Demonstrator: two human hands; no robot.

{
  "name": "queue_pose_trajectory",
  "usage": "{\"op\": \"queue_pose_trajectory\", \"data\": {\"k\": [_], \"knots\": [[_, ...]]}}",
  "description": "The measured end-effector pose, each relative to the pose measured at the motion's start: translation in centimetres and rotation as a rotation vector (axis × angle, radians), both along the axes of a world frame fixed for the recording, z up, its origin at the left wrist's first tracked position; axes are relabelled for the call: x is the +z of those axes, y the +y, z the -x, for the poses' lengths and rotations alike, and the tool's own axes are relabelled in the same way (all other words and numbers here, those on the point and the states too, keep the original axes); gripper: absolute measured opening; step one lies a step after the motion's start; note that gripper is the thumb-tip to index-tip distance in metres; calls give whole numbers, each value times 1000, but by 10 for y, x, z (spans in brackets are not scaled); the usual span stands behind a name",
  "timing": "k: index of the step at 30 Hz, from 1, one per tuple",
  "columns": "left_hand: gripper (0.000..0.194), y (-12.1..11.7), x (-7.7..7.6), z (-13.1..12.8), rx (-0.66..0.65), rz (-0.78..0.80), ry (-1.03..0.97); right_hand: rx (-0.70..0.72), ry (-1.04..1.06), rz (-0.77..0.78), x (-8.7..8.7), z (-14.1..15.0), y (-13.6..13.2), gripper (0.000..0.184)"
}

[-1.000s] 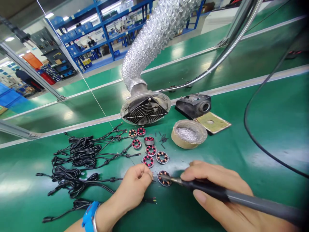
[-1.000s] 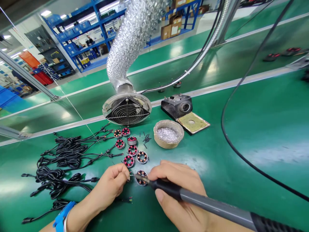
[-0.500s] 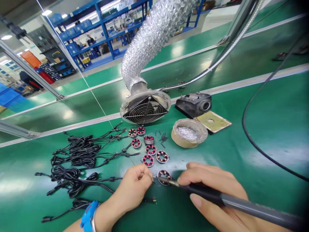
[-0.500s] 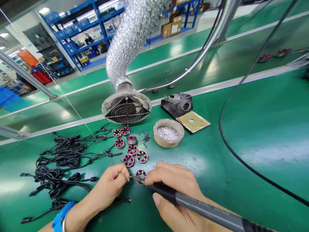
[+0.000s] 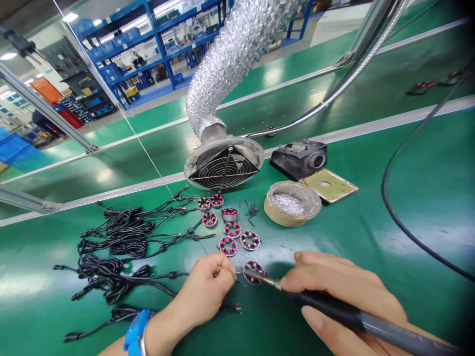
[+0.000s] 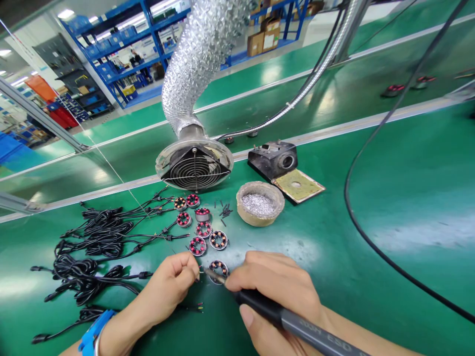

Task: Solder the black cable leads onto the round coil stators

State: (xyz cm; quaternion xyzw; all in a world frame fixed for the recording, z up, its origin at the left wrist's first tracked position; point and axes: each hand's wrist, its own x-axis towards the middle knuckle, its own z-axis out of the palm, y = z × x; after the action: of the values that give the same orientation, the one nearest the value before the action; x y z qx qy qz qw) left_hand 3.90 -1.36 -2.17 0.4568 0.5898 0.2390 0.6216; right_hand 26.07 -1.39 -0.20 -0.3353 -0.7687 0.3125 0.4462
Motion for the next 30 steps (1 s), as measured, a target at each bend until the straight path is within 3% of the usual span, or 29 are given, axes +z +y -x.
{"op": "queue_pose_trajectory", "data": {"k": [9,13,17,21,24,30], "knots": [[17,0,-1,0,8,16,-12,22,3,-30,0,0,2,19],[24,0,3,0,-7,16,-13,18,-21,-87,-6,2,7,29],[33,-1,7,2,-66,21,-6,20,11,-154,-22,17,15,44],[37,-3,10,7,-139,18,25,54,-8,-218,-37,34,19,31],[36,-4,16,9,-228,-53,96,62,-38,-263,-38,40,21,29],[21,-6,26,10,-317,-177,194,129,-17,-126,-32,36,13,31]]}}
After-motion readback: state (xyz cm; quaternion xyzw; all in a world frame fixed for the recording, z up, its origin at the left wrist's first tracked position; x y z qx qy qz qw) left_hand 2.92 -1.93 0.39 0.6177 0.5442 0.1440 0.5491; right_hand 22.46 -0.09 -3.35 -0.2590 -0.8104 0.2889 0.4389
